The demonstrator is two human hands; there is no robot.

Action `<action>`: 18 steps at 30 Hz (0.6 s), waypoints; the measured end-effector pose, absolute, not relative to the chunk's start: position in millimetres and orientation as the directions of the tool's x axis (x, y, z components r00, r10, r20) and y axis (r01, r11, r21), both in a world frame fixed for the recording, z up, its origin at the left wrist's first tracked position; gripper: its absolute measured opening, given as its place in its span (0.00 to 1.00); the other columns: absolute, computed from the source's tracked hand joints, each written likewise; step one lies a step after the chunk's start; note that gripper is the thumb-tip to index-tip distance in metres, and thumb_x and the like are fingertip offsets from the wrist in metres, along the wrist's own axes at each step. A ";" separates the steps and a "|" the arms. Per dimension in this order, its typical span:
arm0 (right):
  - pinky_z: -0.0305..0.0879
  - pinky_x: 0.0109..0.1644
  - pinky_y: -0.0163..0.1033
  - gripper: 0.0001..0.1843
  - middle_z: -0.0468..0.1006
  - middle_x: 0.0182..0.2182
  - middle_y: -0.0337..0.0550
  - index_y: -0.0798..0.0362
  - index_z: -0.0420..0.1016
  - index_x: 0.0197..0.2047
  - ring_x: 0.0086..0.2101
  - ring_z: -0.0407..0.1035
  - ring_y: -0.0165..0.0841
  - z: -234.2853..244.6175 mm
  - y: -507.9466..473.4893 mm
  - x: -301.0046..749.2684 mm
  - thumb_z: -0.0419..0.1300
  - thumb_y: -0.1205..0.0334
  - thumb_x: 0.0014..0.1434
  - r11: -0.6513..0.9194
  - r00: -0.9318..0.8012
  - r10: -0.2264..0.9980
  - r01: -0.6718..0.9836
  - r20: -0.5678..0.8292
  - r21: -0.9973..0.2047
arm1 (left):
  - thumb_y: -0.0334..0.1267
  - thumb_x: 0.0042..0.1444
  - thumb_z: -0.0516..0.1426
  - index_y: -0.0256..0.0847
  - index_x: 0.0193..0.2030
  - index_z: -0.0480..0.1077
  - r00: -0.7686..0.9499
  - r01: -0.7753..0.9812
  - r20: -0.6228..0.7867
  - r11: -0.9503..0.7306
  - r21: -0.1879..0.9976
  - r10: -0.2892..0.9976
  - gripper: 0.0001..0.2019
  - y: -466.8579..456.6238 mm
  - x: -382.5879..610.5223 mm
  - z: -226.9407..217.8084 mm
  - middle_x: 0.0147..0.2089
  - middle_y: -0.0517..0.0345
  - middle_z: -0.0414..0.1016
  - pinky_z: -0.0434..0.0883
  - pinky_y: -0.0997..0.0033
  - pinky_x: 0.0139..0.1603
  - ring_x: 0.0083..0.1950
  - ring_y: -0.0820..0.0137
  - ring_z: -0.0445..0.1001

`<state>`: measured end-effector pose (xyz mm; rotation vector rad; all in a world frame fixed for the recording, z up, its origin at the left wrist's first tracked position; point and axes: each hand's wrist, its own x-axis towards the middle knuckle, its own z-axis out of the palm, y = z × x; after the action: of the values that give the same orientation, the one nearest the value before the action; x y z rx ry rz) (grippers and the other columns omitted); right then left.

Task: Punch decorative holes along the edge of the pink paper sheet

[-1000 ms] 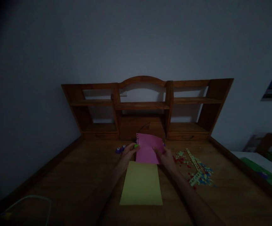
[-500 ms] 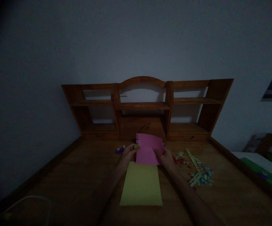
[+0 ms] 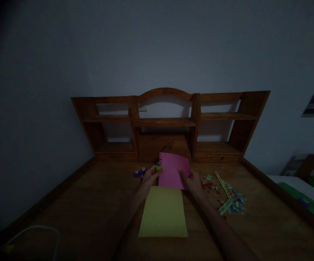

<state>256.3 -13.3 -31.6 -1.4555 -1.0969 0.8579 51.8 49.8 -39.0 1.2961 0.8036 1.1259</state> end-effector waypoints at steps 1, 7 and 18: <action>0.66 0.30 0.35 0.35 0.78 0.38 0.57 0.64 0.74 0.45 0.31 0.72 0.36 -30.8 -13.7 256.3 0.62 0.39 0.48 -0.007 0.320 0.946 0.168 0.048 -0.986 | 0.52 0.43 0.63 0.36 0.37 0.67 0.296 -0.178 0.139 -0.088 0.980 0.945 0.22 48.5 52.0 -37.7 0.40 0.57 0.71 0.63 0.80 0.42 0.40 0.79 0.65; 0.66 0.31 0.36 0.34 0.78 0.37 0.56 0.63 0.74 0.43 0.31 0.72 0.36 -33.1 -13.0 255.8 0.62 0.39 0.49 0.014 0.333 0.941 0.154 0.065 -0.988 | 0.53 0.45 0.61 0.36 0.40 0.70 0.225 -0.164 0.116 -0.080 0.983 0.967 0.23 39.3 48.9 -24.5 0.45 0.53 0.73 0.65 0.78 0.47 0.45 0.76 0.68; 0.68 0.33 0.38 0.36 0.78 0.39 0.58 0.64 0.75 0.46 0.34 0.73 0.40 -36.1 -10.0 258.5 0.63 0.39 0.46 0.031 0.400 0.912 0.160 0.093 -0.987 | 0.58 0.46 0.59 0.36 0.44 0.71 0.201 -0.297 0.028 0.034 0.954 0.979 0.27 37.9 45.1 -23.3 0.49 0.50 0.73 0.70 0.73 0.48 0.44 0.75 0.73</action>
<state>258.5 -10.0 -36.1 -1.4394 -1.0260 0.7743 45.1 37.9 -23.3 1.0722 0.8408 1.1856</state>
